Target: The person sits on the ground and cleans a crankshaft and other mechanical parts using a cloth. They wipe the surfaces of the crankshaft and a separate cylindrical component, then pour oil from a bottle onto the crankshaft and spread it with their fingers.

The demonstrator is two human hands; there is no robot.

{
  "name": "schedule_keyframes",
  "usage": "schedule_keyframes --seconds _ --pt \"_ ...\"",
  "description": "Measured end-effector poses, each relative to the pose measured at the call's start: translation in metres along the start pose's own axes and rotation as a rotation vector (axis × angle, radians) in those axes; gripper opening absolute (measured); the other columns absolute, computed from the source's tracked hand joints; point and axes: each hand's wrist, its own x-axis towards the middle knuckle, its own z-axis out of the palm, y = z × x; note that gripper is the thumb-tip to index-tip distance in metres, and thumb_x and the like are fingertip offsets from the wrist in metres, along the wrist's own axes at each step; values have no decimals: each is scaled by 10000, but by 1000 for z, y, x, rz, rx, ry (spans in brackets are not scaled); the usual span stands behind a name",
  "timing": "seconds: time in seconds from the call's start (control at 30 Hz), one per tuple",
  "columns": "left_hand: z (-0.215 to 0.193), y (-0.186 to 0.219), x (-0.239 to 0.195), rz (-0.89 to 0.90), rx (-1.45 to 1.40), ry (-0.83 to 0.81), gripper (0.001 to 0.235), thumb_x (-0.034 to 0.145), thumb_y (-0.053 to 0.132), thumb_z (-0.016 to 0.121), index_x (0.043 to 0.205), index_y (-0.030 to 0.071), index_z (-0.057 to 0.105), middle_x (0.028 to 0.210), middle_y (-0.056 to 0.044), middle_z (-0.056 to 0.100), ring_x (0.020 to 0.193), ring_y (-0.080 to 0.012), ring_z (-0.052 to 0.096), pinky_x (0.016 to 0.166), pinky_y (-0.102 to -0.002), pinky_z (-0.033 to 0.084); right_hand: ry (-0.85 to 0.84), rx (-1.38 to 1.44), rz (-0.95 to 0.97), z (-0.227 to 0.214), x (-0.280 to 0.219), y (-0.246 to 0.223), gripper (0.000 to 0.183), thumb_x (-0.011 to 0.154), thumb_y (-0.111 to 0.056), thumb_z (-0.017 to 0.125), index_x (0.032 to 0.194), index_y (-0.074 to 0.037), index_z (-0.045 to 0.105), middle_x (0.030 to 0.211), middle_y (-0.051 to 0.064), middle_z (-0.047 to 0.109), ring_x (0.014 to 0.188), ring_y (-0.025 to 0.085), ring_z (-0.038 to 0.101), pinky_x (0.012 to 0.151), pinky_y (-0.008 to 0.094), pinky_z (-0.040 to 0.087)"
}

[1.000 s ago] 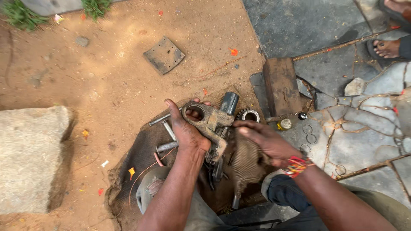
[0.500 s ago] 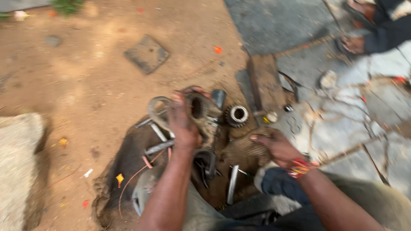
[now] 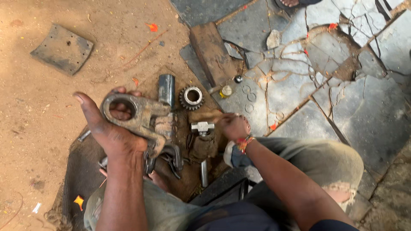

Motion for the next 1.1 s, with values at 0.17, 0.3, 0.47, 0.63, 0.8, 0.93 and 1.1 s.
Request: schedule_keyframes --seconds 0.17,0.3,0.47,0.63,0.8,0.93,1.1 --pt "8 -4 0 -87 30 28 567 1024 530 433 937 38 701 825 -187 698 821 -328 698 830 -508 604 -209 1730 522 -10 107 46 821 997 -665 359 1463 1 476 1245 167 684 1103 299 663 868 420 602" --pt "9 -20 3 -100 89 -72 449 1074 330 350 978 40 679 877 -195 696 869 -350 692 868 -556 597 -172 2073 720 3 155 35 895 1003 -803 333 1401 -16 486 1233 297 623 1065 390 648 793 396 584" --pt "0 -40 12 -192 78 -24 346 1031 263 432 1020 12 669 930 -218 704 917 -392 692 916 -587 565 -279 2286 536 22 208 46 603 1006 -543 395 1240 -35 621 1107 173 694 960 347 685 768 481 627" --pt "8 -55 18 -343 -19 279 438 947 378 454 970 6 685 906 -218 712 900 -365 690 880 -524 569 -240 2276 536 1 211 59 437 954 -309 578 1264 -2 605 1150 207 694 1036 366 693 854 477 618" --pt "12 -62 27 -284 -177 184 296 999 314 452 967 43 568 866 -171 663 854 -343 680 859 -541 567 -264 2191 -3 -74 112 -41 514 831 -113 763 1301 -15 581 1210 206 689 1136 364 686 983 498 606" --pt "17 -66 31 -203 -267 278 200 1031 237 420 1126 77 492 855 -119 637 822 -297 675 802 -475 600 -448 1998 -323 -139 -2 -139 661 773 -13 840 1347 -32 513 1298 199 663 1273 392 650 1053 519 539" --pt "19 -55 26 -238 -210 332 274 1034 285 396 1222 121 509 875 -73 665 776 -220 663 657 -415 552 -209 1451 -755 -146 -110 -224 598 835 66 779 1352 -12 487 1328 190 664 1238 374 658 1044 520 600"
